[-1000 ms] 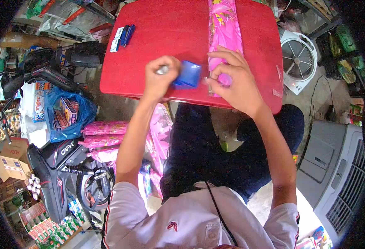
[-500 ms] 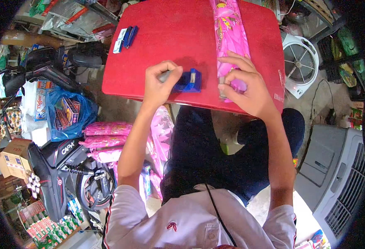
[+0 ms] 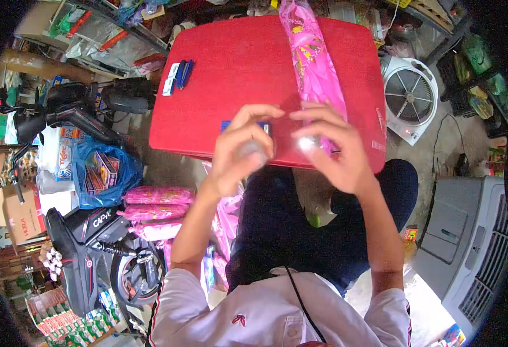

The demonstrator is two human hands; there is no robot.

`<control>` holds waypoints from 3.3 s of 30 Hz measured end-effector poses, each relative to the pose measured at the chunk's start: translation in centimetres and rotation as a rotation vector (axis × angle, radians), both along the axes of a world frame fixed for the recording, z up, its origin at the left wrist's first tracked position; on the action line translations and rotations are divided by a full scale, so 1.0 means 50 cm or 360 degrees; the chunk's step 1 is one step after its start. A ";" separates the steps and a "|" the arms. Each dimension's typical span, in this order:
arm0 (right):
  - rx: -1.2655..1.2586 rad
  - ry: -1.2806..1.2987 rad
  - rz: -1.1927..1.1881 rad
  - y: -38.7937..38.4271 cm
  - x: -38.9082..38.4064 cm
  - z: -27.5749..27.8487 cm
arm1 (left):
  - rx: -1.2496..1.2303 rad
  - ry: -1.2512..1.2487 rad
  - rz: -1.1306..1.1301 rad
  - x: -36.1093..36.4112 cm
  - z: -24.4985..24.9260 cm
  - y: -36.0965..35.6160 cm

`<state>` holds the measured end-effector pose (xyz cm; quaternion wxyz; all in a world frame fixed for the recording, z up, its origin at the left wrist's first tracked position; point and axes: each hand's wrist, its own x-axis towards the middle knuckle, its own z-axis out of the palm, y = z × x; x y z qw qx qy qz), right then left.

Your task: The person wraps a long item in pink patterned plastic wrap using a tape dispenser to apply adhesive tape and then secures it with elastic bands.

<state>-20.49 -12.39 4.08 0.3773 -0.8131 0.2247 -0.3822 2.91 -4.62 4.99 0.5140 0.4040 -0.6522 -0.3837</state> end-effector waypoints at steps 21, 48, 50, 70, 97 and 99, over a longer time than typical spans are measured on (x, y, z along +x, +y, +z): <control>0.0539 -0.0403 0.0311 0.002 -0.048 0.015 | -0.0039 -0.0645 0.0326 -0.072 0.017 0.011; 0.0465 -0.0218 -0.0033 -0.006 -0.040 0.000 | 0.0390 0.0518 0.0022 -0.081 0.014 0.062; 0.0364 -0.0122 -0.0195 -0.022 -0.062 0.007 | 0.0122 0.0052 0.0314 -0.031 0.006 0.042; -0.0147 0.0191 -0.0528 -0.047 -0.052 -0.026 | 0.0515 -0.0260 0.0794 -0.080 -0.085 0.049; -0.0055 0.0490 -0.0636 -0.206 0.054 -0.093 | 0.1081 0.0615 0.0504 -0.166 -0.154 0.003; -0.0034 0.0460 -0.0620 -0.205 0.054 -0.091 | 0.1105 0.0591 0.0542 -0.171 -0.151 0.003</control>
